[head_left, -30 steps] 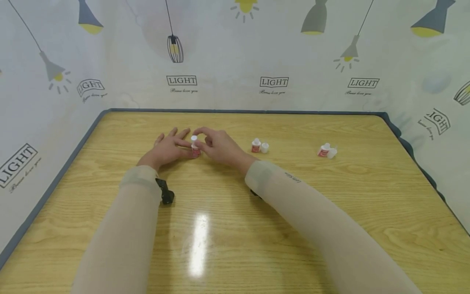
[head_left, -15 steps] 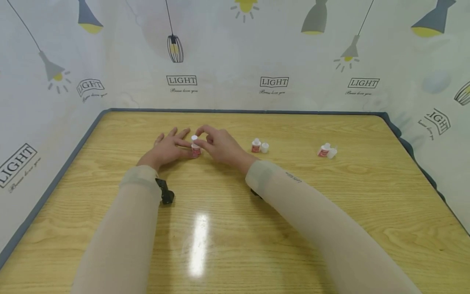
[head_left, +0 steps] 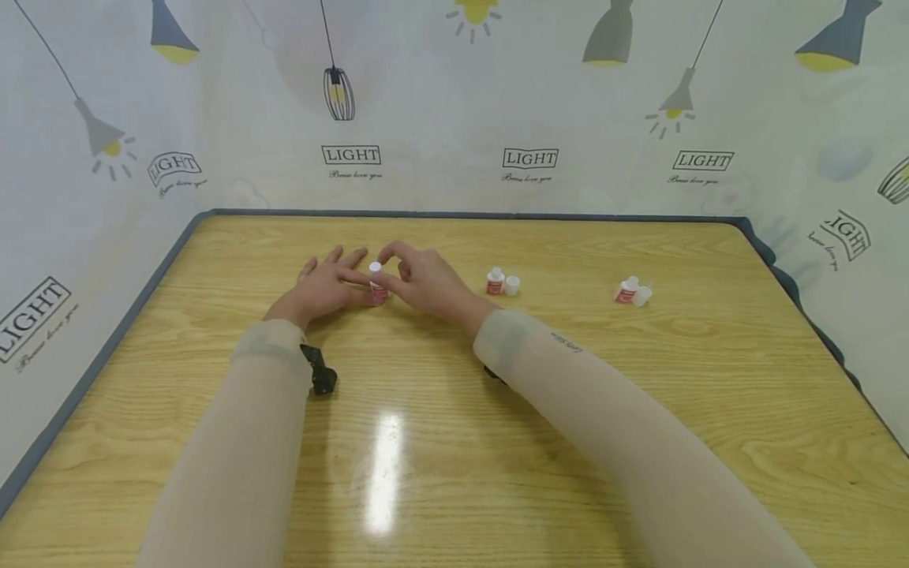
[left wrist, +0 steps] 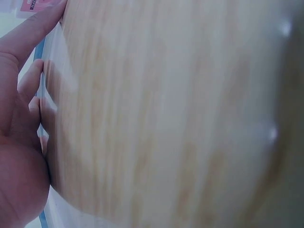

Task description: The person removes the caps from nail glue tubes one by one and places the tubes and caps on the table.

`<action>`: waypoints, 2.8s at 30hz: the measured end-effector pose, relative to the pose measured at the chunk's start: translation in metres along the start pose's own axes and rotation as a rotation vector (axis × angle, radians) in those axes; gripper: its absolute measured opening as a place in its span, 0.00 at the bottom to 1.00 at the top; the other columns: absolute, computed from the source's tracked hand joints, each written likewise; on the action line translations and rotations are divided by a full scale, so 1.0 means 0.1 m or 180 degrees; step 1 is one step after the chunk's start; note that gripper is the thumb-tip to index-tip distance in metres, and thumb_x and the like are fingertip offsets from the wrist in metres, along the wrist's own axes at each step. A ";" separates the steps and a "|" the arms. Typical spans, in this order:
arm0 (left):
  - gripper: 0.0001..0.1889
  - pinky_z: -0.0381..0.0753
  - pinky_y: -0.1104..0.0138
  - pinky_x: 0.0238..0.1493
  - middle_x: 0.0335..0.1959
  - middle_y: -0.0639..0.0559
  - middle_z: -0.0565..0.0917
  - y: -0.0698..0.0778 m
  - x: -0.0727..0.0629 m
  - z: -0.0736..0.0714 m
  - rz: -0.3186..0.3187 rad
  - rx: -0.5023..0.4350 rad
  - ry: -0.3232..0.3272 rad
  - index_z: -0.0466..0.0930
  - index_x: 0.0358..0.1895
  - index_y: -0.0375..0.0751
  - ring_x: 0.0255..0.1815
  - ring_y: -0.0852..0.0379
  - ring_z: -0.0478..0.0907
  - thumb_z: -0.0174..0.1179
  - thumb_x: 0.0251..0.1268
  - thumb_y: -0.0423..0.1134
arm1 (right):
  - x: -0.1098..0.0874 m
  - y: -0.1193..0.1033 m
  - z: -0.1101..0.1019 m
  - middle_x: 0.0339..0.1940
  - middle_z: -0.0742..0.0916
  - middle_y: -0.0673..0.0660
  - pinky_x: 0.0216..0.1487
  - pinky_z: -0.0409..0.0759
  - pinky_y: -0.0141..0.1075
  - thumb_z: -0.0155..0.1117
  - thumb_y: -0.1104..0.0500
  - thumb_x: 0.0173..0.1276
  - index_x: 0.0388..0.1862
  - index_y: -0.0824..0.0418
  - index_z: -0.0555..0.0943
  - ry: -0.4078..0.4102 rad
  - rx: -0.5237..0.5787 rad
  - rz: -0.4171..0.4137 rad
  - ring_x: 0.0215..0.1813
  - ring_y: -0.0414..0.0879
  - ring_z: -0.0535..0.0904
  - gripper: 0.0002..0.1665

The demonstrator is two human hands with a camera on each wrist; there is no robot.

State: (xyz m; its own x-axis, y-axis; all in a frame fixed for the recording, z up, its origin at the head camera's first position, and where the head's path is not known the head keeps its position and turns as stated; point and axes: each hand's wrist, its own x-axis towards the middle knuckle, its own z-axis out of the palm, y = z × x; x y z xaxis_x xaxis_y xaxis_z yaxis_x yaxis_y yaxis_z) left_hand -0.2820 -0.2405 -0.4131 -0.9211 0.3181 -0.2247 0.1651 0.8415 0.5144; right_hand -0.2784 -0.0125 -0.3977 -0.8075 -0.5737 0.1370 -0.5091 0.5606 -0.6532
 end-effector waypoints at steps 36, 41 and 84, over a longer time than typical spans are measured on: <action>0.33 0.20 0.35 0.85 0.91 0.50 0.47 0.00 0.00 -0.01 -0.0023 -0.0040 -0.0024 0.83 0.70 0.57 0.92 0.38 0.27 0.65 0.68 0.69 | 0.02 0.03 0.04 0.20 0.76 0.50 0.28 0.66 0.31 0.56 0.49 0.86 0.67 0.53 0.79 0.0032 0.0126 -0.0248 0.22 0.41 0.66 0.19; 0.33 0.22 0.34 0.85 0.91 0.50 0.48 0.01 0.00 -0.01 -0.0033 -0.0033 -0.0014 0.83 0.70 0.57 0.92 0.38 0.28 0.65 0.68 0.69 | 0.01 0.03 0.04 0.18 0.73 0.49 0.27 0.64 0.30 0.57 0.51 0.86 0.64 0.56 0.79 0.0171 0.0144 -0.0394 0.20 0.40 0.63 0.16; 0.28 0.19 0.35 0.85 0.91 0.52 0.47 -0.02 -0.03 0.01 -0.0027 -0.0187 -0.0014 0.88 0.63 0.59 0.92 0.39 0.28 0.67 0.67 0.67 | -0.03 0.06 -0.06 0.20 0.75 0.50 0.26 0.64 0.30 0.59 0.56 0.84 0.58 0.64 0.80 0.1042 0.0251 -0.0360 0.21 0.41 0.65 0.13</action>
State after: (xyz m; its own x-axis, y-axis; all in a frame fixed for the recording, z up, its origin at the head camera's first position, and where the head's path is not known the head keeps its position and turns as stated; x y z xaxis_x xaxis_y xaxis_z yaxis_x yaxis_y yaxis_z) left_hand -0.2797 -0.2428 -0.4144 -0.9207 0.3131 -0.2329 0.1362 0.8171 0.5601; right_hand -0.2807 -0.0035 -0.3972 -0.8065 -0.4007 0.4348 -0.5866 0.4493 -0.6739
